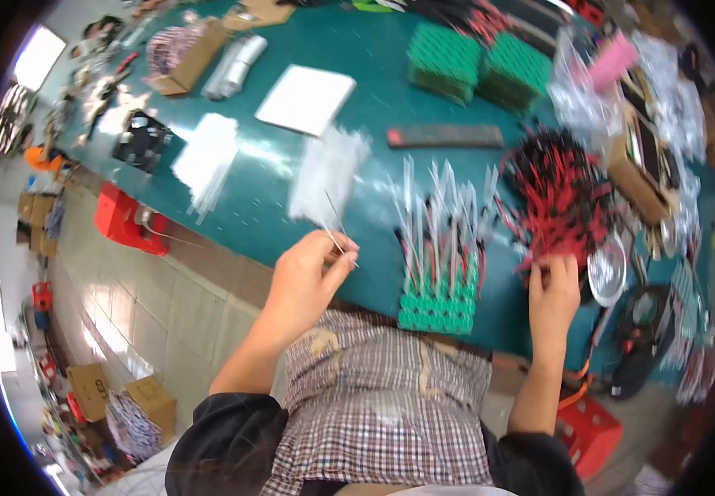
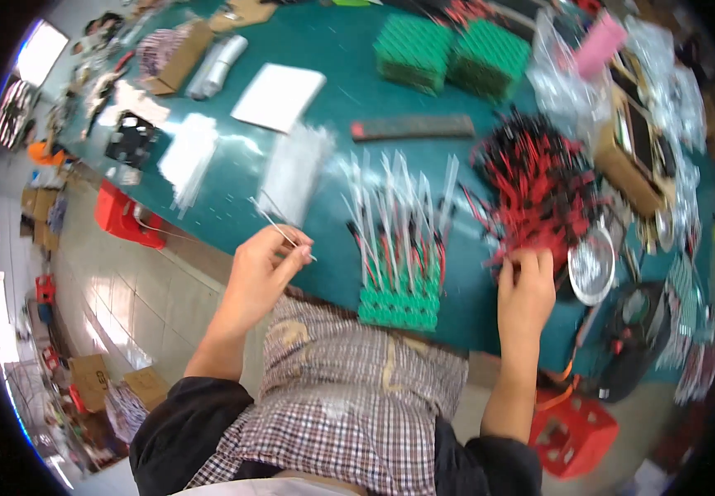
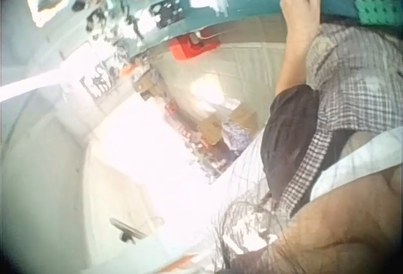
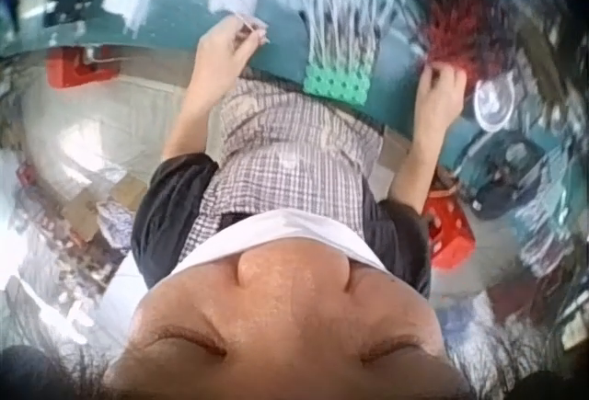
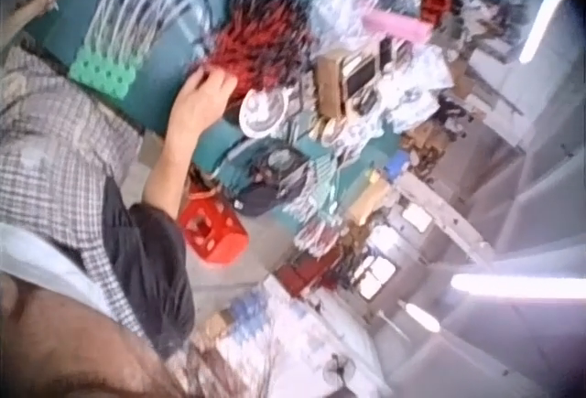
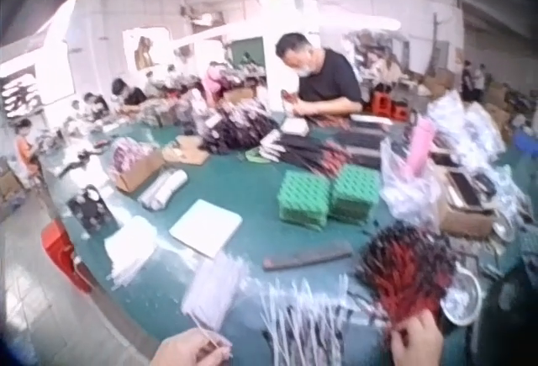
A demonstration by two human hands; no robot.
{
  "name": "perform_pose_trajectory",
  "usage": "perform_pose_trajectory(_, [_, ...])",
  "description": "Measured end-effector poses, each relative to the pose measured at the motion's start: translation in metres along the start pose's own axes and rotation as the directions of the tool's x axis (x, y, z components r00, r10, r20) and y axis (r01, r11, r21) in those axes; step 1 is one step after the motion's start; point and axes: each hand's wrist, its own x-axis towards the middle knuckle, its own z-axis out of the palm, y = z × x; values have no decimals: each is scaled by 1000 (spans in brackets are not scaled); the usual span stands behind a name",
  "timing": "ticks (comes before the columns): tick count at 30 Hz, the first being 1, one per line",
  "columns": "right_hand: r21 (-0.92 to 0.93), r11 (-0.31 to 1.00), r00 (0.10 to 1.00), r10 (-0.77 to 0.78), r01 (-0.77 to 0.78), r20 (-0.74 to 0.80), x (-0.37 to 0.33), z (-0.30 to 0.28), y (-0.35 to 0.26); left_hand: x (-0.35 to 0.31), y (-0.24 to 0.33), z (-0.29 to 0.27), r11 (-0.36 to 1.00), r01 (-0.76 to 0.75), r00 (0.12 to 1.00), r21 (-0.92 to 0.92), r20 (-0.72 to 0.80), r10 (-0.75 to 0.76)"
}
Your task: Inserting red and black wires into green plastic LED module housings at a factory workbench.
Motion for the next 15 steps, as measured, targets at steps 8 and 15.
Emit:
perform_pose_trajectory(8, [49,995,993,81,-86,88,7,-6,6,-19,-7,25,983,13,1000,184,-20,-9])
perform_pose_trajectory(15, [16,995,994,-98,97,56,5,-14,19,-30,28,73,978,37,996,-207,88,-19])
